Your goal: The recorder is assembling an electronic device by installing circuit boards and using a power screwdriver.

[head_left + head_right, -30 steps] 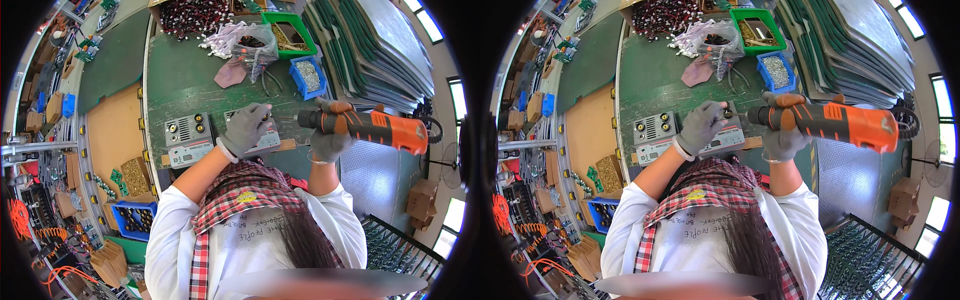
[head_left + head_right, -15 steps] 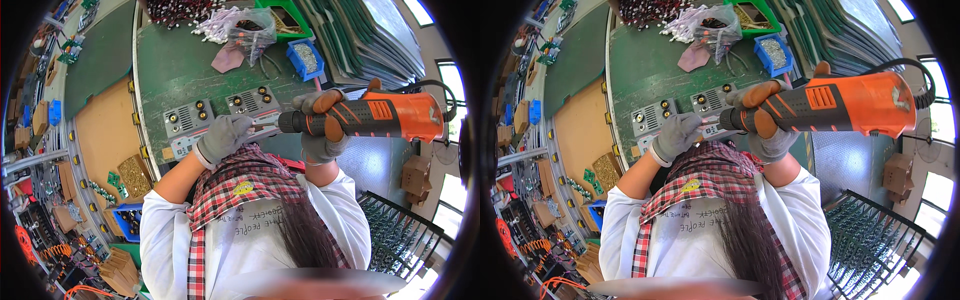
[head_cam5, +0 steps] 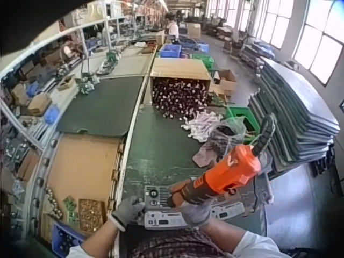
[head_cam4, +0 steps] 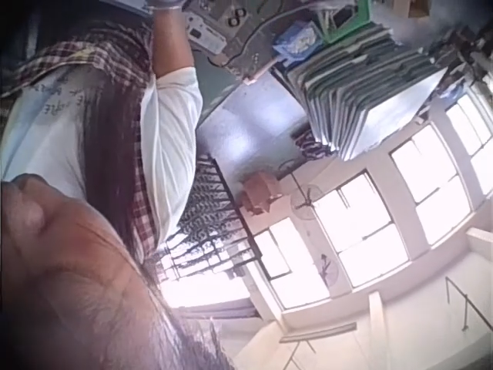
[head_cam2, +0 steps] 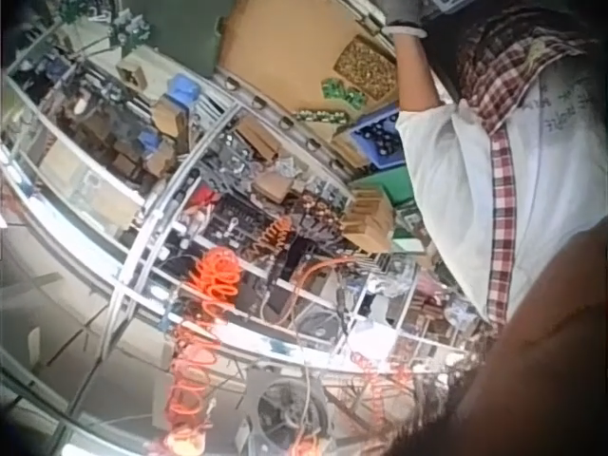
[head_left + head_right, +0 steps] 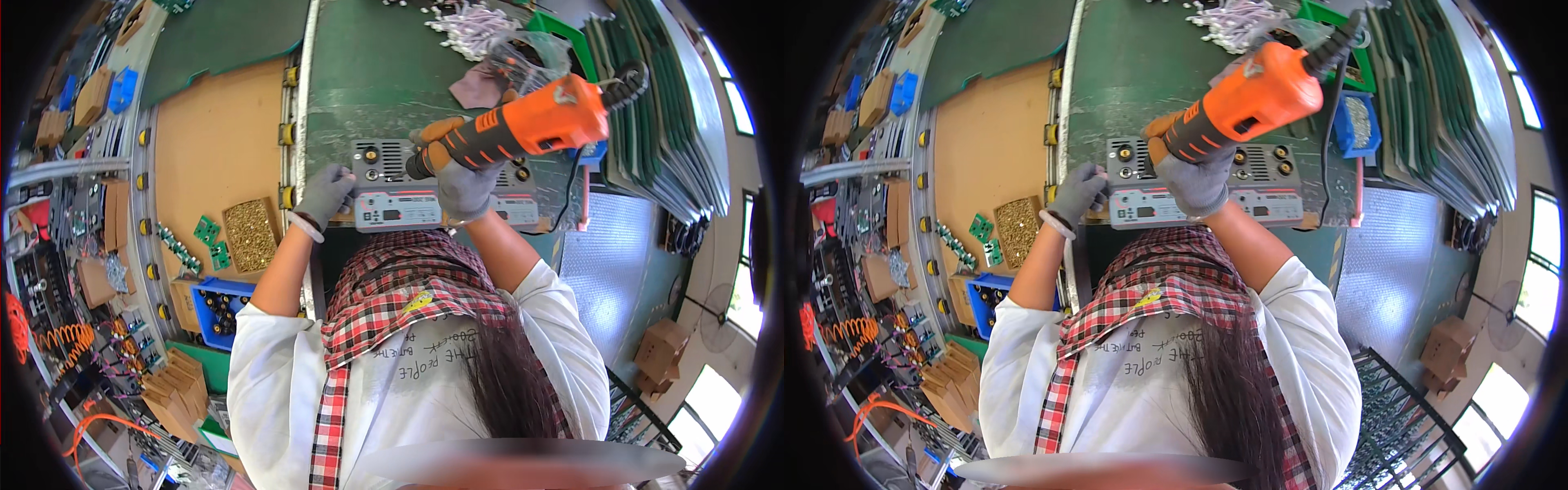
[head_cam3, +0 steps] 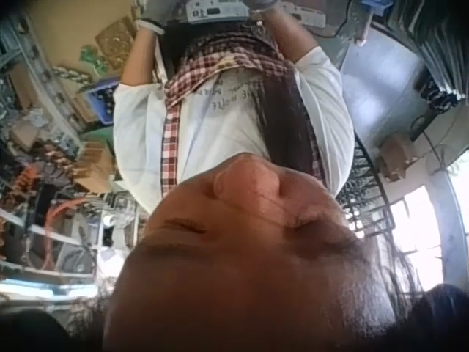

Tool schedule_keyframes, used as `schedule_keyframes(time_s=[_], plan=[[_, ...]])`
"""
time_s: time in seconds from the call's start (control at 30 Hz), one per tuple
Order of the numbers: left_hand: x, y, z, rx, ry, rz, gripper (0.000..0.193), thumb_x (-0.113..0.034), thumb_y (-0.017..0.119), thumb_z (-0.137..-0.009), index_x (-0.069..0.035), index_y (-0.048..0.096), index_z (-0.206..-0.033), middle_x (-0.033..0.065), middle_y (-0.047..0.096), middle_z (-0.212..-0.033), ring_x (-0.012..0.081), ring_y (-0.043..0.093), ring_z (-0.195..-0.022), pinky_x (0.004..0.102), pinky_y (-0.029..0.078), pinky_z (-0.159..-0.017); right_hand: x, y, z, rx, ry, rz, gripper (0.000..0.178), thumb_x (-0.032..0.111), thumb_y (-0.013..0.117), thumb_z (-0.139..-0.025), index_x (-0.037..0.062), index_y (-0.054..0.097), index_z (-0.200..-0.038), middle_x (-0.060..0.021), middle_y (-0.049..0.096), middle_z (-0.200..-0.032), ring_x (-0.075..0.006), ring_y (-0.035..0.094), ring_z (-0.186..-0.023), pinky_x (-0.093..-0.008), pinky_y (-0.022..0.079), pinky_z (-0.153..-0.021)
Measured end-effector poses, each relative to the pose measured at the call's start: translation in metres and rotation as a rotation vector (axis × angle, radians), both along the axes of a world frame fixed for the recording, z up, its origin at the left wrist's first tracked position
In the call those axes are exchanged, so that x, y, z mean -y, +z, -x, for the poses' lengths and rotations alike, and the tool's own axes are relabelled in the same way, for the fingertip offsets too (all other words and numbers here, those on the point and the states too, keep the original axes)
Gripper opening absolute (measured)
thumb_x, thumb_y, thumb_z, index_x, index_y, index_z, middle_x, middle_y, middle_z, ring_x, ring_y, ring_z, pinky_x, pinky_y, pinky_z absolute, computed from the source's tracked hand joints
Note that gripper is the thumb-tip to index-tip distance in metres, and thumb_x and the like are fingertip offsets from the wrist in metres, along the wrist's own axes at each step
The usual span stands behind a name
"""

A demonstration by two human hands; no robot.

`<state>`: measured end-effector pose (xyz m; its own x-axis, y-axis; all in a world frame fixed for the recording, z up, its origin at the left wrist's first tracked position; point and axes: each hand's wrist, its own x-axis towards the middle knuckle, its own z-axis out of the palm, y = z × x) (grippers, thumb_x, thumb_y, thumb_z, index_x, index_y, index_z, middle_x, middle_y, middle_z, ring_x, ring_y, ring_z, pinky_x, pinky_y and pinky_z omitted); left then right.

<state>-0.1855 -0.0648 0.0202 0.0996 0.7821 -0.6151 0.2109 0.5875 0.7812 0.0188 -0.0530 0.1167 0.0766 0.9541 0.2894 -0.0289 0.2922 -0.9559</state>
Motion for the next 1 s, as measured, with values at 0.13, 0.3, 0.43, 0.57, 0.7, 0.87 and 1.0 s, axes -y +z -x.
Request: schedule_keyframes(time_s=[0.13, 0.3, 0.43, 0.57, 0.7, 0.87, 1.0], plan=[[-0.005, -0.012, 0.003, 0.18, 0.04, 0.181, 0.017, -0.019, 0.055, -0.077, -0.002, 0.053, -0.081, 0.0031, 0.052, -0.062, 0.0093, 0.047, -0.044, 0.0205, 0.039, -0.039, -0.013, -0.012, 0.03, 0.067, 0.007, 0.087, 0.012, -0.001, 0.053, -0.066, 0.0002, 0.057, -0.077, -0.0069, 0.058, -0.072, -0.0155, 0.056, -0.065, -0.0272, 0.047, -0.062], [-0.008, -0.046, 0.014, 0.548, 0.179, 0.438, 0.014, -0.018, 0.059, -0.075, -0.007, 0.051, -0.073, 0.0001, 0.045, -0.056, 0.0062, 0.034, -0.039, 0.0193, 0.028, -0.035, -0.023, -0.023, 0.053, 0.201, -0.022, 0.099, 0.012, -0.003, 0.059, -0.065, 0.0042, 0.059, -0.074, -0.0016, 0.054, -0.066, -0.0111, 0.051, -0.06, -0.0243, 0.042, -0.057], [-0.01, -0.046, 0.016, 0.604, 0.213, 0.518, 0.013, -0.014, 0.059, -0.075, -0.007, 0.05, -0.071, -0.0009, 0.043, -0.056, 0.0056, 0.033, -0.041, 0.018, 0.027, -0.036, -0.023, -0.029, 0.057, 0.144, 0.036, 0.087, 0.011, -0.001, 0.06, -0.065, 0.0044, 0.059, -0.075, -0.0024, 0.055, -0.068, -0.0119, 0.051, -0.061, -0.0251, 0.042, -0.058], [-0.009, -0.046, 0.016, 0.674, 0.202, 0.478, 0.012, -0.013, 0.059, -0.076, -0.007, 0.049, -0.07, -0.0015, 0.043, -0.057, 0.0049, 0.033, -0.042, 0.0172, 0.027, -0.036, -0.021, -0.03, 0.057, 0.151, 0.08, 0.045, 0.012, -0.001, 0.059, -0.065, 0.0038, 0.059, -0.077, -0.0025, 0.055, -0.069, -0.0116, 0.051, -0.062, -0.0252, 0.042, -0.059], [-0.005, -0.058, 0.018, 0.708, 0.195, 0.466, 0.012, -0.014, 0.059, -0.076, -0.007, 0.05, -0.071, -0.0018, 0.044, -0.058, 0.0043, 0.034, -0.043, 0.0163, 0.028, -0.036, -0.016, -0.027, 0.059, 0.197, 0.124, 0.059, 0.01, 0.001, 0.056, -0.068, 0.0009, 0.058, -0.079, -0.0069, 0.058, -0.075, -0.0141, 0.054, -0.069, -0.0259, 0.045, -0.064], [-0.005, -0.042, 0.016, 0.67, 0.192, 0.445, 0.014, -0.013, 0.057, -0.078, -0.009, 0.047, -0.069, -0.0045, 0.038, -0.057, 0.0033, 0.03, -0.043, 0.0157, 0.023, -0.036, -0.015, -0.022, 0.062, 0.166, 0.139, 0.115, 0.011, 0.001, 0.054, -0.068, 0.0002, 0.057, -0.079, -0.0065, 0.057, -0.075, -0.0143, 0.055, -0.07, -0.0263, 0.045, -0.066], [-0.002, -0.048, 0.016, 0.712, 0.215, 0.423, 0.014, -0.014, 0.057, -0.078, -0.01, 0.047, -0.07, -0.0053, 0.037, -0.056, 0.003, 0.029, -0.043, 0.0148, 0.023, -0.036, -0.02, -0.03, 0.063, 0.209, 0.14, 0.114, 0.011, 0.001, 0.054, -0.068, 0.0003, 0.057, -0.078, -0.0066, 0.057, -0.074, -0.0143, 0.055, -0.07, -0.0264, 0.045, -0.065]])
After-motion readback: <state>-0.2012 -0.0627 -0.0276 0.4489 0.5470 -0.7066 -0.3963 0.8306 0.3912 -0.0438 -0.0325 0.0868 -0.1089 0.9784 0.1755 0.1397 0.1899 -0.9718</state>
